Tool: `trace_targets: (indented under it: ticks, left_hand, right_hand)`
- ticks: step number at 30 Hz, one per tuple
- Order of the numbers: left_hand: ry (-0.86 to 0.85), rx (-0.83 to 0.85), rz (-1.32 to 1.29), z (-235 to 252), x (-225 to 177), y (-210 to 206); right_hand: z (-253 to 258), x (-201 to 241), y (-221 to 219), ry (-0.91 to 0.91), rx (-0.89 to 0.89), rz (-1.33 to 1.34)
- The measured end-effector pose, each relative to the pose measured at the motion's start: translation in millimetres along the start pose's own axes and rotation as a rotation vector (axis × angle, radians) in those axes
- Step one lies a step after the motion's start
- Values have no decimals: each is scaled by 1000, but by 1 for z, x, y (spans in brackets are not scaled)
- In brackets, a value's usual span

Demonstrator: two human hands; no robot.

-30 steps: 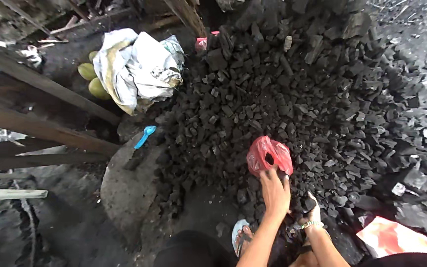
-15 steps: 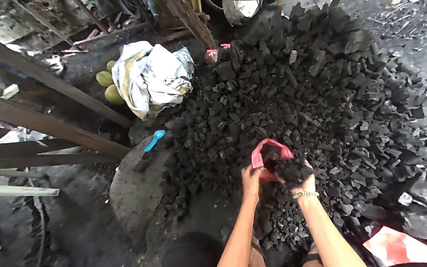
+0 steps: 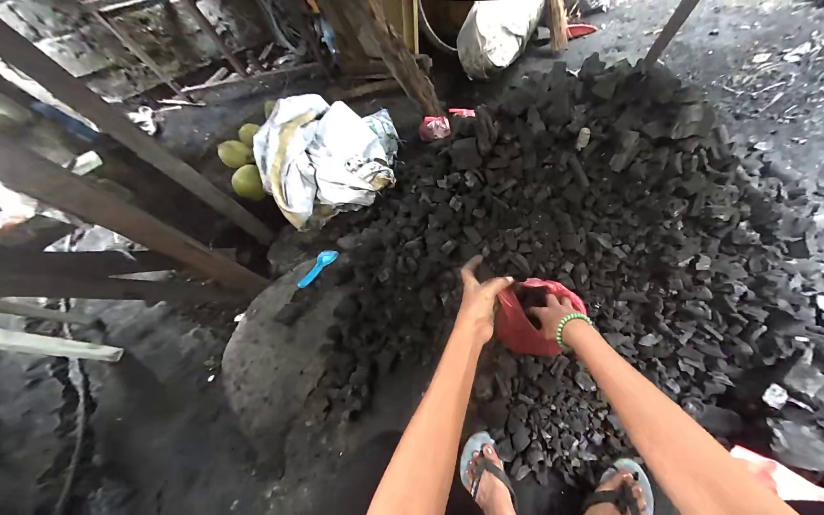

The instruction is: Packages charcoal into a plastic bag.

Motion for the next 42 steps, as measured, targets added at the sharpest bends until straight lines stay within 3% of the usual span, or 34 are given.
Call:
trace_targets:
  ticks: [5, 7, 8, 10, 11, 16, 18, 21, 27, 30, 37, 42]
  left_hand:
    - [27, 94, -88, -20, -15, 11]
    - [-51, 103, -110, -30, -28, 26]
    - [-105, 107, -140, -38, -37, 35]
    - [-205, 103, -217, -55, -54, 52]
    - [-240, 98, -252, -63, -60, 59]
    - [-280, 91, -31, -89, -65, 73]
    - [-284, 31, 112, -92, -67, 76]
    - [-312, -38, 179, -95, -72, 83]
    - [-304, -90, 134, -89, -75, 92]
    - [-306, -41, 58, -89, -74, 95]
    - [-253, 70, -51, -84, -66, 80]
    - [-234, 166, -1, -82, -62, 75]
  right_hand:
    - [-23, 9, 40, 149, -68, -241]
    - [-36, 1, 62, 394, -299, -3]
    - [-46, -3, 73, 489, -419, 251]
    - [-54, -22, 76, 484, -610, 694]
    - [-48, -33, 65, 411, -616, 739]
    - [-4, -72, -83, -90, -39, 206]
    - [-5, -66, -125, -209, 17, 142]
    - [-13, -47, -157, -230, -69, 99]
    - [-10, -61, -152, -131, 45, 12]
    - [-7, -68, -148, -119, 35, 20]
    - [-40, -67, -188, -19, 92, -52]
    - [-30, -82, -172, -13, 160, -89]
Point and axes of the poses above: each hand's wrist, its own z-axis towards the middle knuckle, its own y-axis out of the back of the hand, x = y × z, the point moved 5 cm from there along z, towards the middle knuckle, and after that the axes turned 4 degrees about y, right-handed, at the moved point
